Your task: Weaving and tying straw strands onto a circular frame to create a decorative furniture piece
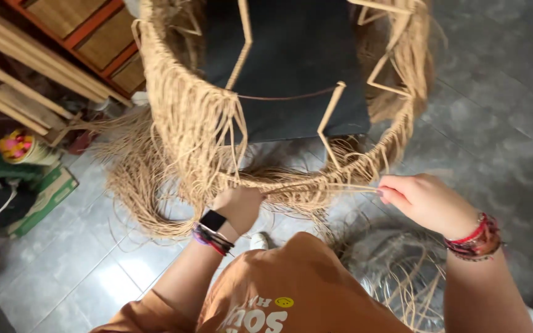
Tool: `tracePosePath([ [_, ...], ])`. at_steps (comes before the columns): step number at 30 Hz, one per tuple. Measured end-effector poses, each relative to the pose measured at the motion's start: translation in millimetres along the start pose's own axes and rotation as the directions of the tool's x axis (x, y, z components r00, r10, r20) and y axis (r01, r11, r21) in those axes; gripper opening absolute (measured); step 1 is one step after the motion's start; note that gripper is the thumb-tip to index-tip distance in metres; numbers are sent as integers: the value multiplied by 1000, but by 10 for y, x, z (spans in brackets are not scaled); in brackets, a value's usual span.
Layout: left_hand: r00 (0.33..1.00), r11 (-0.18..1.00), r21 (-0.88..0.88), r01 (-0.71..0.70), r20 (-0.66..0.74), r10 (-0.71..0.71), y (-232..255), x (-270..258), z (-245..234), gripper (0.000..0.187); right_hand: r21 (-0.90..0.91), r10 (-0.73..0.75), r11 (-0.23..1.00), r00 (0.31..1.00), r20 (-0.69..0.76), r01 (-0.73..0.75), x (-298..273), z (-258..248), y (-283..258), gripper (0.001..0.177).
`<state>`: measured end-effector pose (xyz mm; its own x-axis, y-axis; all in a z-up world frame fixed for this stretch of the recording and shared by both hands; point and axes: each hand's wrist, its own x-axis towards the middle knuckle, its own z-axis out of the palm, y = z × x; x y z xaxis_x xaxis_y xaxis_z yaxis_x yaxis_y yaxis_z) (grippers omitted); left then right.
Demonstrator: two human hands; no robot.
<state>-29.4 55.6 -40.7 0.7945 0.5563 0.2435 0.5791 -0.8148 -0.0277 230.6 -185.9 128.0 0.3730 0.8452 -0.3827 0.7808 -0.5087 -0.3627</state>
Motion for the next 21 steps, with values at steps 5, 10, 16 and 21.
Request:
tracePosePath([
  [5, 953, 833, -535, -138, 157, 259, -21, 141, -991, 33, 3, -206, 979, 979, 5, 206, 603, 361, -827, 31],
  [10, 956, 995, -80, -55, -291, 30, -260, 71, -377, 10, 153, -322, 938, 945, 51, 311, 1023, 505, -901, 35],
  [16, 632, 988, -137, 65, 772, 66, -927, 221, -648, 21, -69, -174, 980, 969, 173, 189, 1268, 283, -1025, 27],
  [21, 953, 863, -495, 99, 297, 62, -47, 325, -170, 43, 120, -386, 921, 908, 161, 370, 1534, 435, -1293, 31],
])
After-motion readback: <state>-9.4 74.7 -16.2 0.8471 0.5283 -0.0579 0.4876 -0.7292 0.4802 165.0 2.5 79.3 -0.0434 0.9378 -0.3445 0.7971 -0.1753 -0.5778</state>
